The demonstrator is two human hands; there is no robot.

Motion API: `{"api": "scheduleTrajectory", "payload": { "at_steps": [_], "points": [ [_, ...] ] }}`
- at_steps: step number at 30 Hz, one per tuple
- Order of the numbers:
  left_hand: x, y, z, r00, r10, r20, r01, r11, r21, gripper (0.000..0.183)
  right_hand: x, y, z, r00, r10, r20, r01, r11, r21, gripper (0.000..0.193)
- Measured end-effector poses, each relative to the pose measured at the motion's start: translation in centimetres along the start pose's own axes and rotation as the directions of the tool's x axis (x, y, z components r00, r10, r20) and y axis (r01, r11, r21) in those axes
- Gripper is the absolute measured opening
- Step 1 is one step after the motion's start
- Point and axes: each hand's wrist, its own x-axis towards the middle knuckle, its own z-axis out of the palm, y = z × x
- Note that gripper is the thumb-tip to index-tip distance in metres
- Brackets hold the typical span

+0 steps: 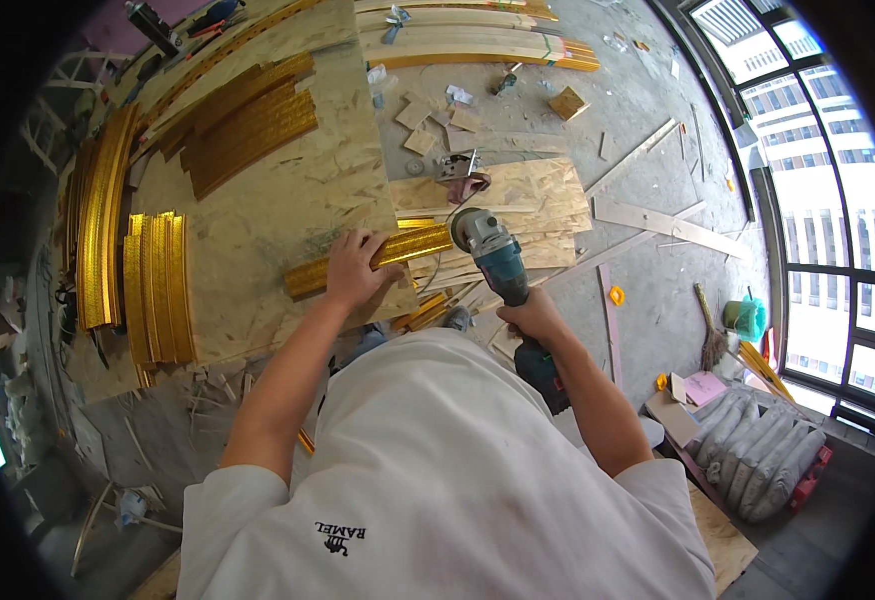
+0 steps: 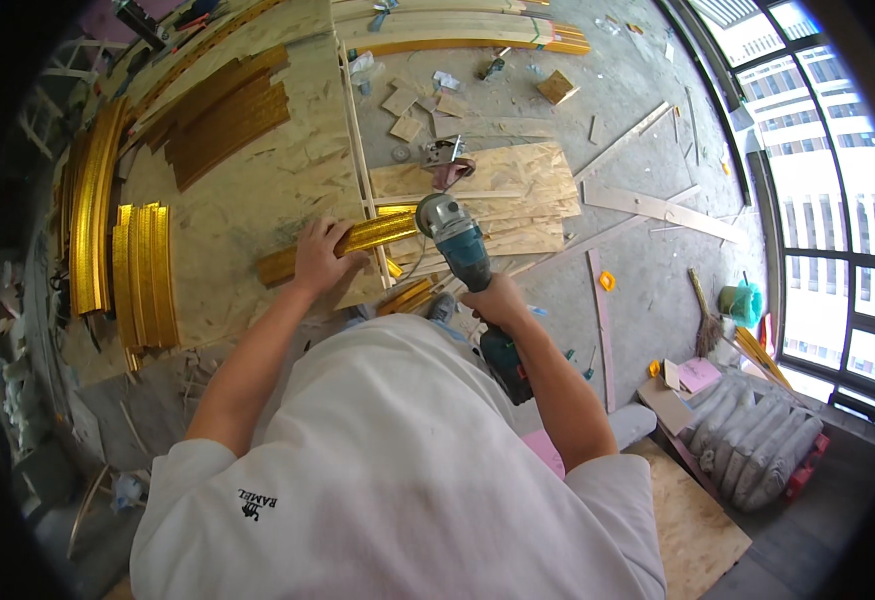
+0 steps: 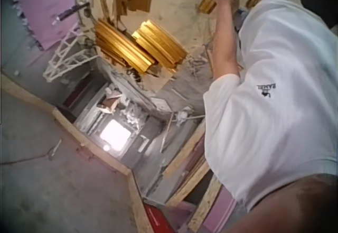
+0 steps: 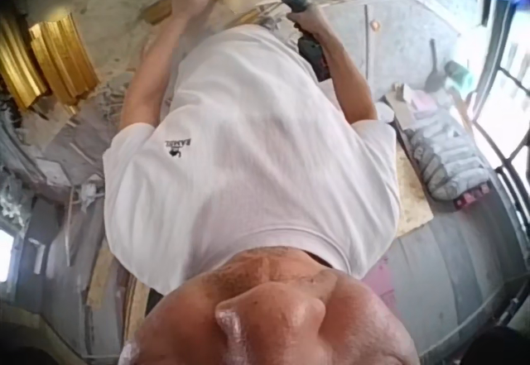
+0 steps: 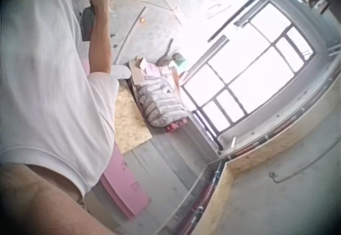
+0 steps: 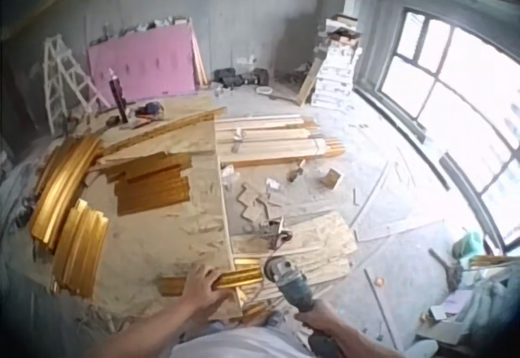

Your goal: The person repeatedly cuts gold-colored metal profiles on a wooden workbench using a handheld angle grinder. After each cut, the person moves the cut piece aside and positions the next profile for cutting. The process continues throughout the clip, producing a growing pile of cut sections.

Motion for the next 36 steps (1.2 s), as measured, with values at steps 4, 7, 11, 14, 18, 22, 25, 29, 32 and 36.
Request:
{"api": "scheduleTrajectory", "payload": {
  "at_steps": [4,7,11,14,18,22,25,29,32,36],
  "points": [
    [0.0,-0.7,0.5,0.998,0.028,-0.048,-0.029,0.999,-0.017,0.059,0.1,-0.4,-0.1,1.0,0.002,0.013,-0.001,0.998,-0.056,0.027],
    [0.0,-1.0,0.5,0.998,0.043,-0.038,-0.044,0.999,-0.025,0.059,0.1,-0.7,-0.2,1.0,0.006,0.023,-0.005,0.999,-0.053,0.028],
    [0.1,-0.8,0.3,0.999,0.038,-0.033,-0.039,0.998,-0.039,0.057,0.0,-0.8,-0.5,0.999,0.019,0.03,-0.017,0.998,-0.065,0.028],
    [0.2,-0.7,0.2,0.999,0.037,-0.039,-0.038,0.998,-0.043,0.057,-0.2,-1.2,-0.5,0.999,0.017,0.038,-0.014,0.997,-0.073,0.027],
    [-0.1,-0.9,0.5,1.0,0.023,-0.014,-0.024,0.998,-0.059,0.06,-0.4,-1.1,-0.5,0.998,0.038,0.058,-0.035,0.998,-0.056,0.025],
    [0.1,-1.3,0.8,0.999,0.029,-0.035,-0.031,0.998,-0.058,0.061,-0.1,-1.0,-0.5,0.997,0.033,0.068,-0.03,0.999,-0.037,0.023],
    [0.0,-1.0,0.6,1.0,-0.001,-0.002,0.001,0.998,-0.056,0.06,-0.2,-0.7,-0.6,0.996,0.032,0.083,-0.031,0.999,-0.019,0.022],
    [0.0,-1.0,0.4,1.0,0.012,-0.002,-0.012,0.999,-0.044,0.06,-0.3,-0.6,-0.6,0.996,0.018,0.092,-0.017,1.0,-0.008,0.022],
    [0.1,-1.2,0.6,1.0,0.025,-0.016,-0.025,0.999,-0.039,0.06,-0.3,-0.3,-0.5,0.996,0.026,0.081,-0.022,0.999,-0.048,0.021],
    [0.1,-1.2,0.5,0.998,0.046,-0.036,-0.048,0.998,-0.041,0.059,-0.5,0.2,-0.3,0.998,0.011,0.058,-0.008,0.998,-0.059,0.023]
  ]
}}
